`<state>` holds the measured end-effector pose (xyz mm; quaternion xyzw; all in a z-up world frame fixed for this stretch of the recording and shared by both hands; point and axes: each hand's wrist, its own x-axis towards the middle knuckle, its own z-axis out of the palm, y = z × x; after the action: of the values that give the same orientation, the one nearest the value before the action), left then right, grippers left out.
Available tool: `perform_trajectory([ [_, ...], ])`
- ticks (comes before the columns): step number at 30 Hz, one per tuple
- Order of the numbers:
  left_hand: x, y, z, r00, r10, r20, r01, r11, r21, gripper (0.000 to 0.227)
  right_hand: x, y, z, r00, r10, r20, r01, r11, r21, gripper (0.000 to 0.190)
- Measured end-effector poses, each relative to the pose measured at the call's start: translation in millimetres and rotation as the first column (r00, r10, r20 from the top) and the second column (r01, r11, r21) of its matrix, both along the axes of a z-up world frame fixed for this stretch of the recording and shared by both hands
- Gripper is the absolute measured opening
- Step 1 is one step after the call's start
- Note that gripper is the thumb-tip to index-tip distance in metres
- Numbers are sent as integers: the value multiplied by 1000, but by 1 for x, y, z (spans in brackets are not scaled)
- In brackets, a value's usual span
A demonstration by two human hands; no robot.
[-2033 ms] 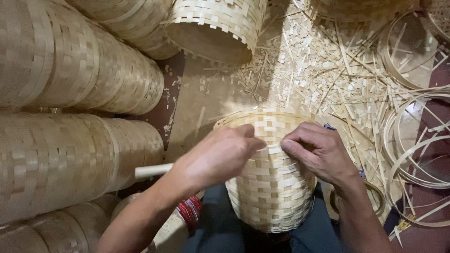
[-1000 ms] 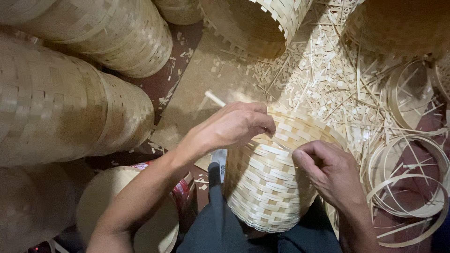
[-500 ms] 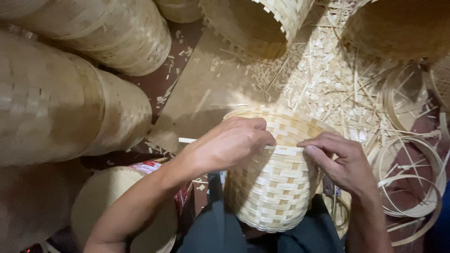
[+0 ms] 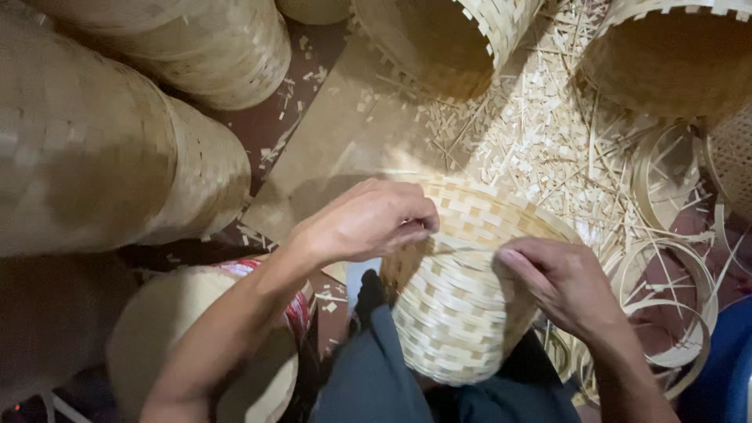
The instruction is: The person assembles a woven basket by trimming excess bamboo strips with scissors and fitting a circular wooden rim around the top edge.
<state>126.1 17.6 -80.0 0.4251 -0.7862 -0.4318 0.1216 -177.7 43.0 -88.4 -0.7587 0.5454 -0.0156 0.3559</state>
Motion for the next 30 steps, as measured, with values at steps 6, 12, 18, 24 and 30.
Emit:
perform_trajectory([
  [6,2,-13,-21,989,7,-149,-33,984,-173,12,0,3,9,989,-57,136,57,998,2,21],
  [12,-4,-18,-27,988,2,-151,-21,992,-126,16,-4,4,5,990,-56,131,59,998,-18,19],
  [18,-4,-18,-24,986,0,-169,-23,991,-133,12,-4,4,7,985,-111,133,104,993,60,19],
  [24,-3,-20,-21,987,-24,-156,15,998,-60,11,0,4,10,981,-126,145,113,989,94,19],
  [30,1,-7,-10,995,-40,-87,33,996,-86,13,-13,5,-1,975,-84,203,77,996,45,19],
])
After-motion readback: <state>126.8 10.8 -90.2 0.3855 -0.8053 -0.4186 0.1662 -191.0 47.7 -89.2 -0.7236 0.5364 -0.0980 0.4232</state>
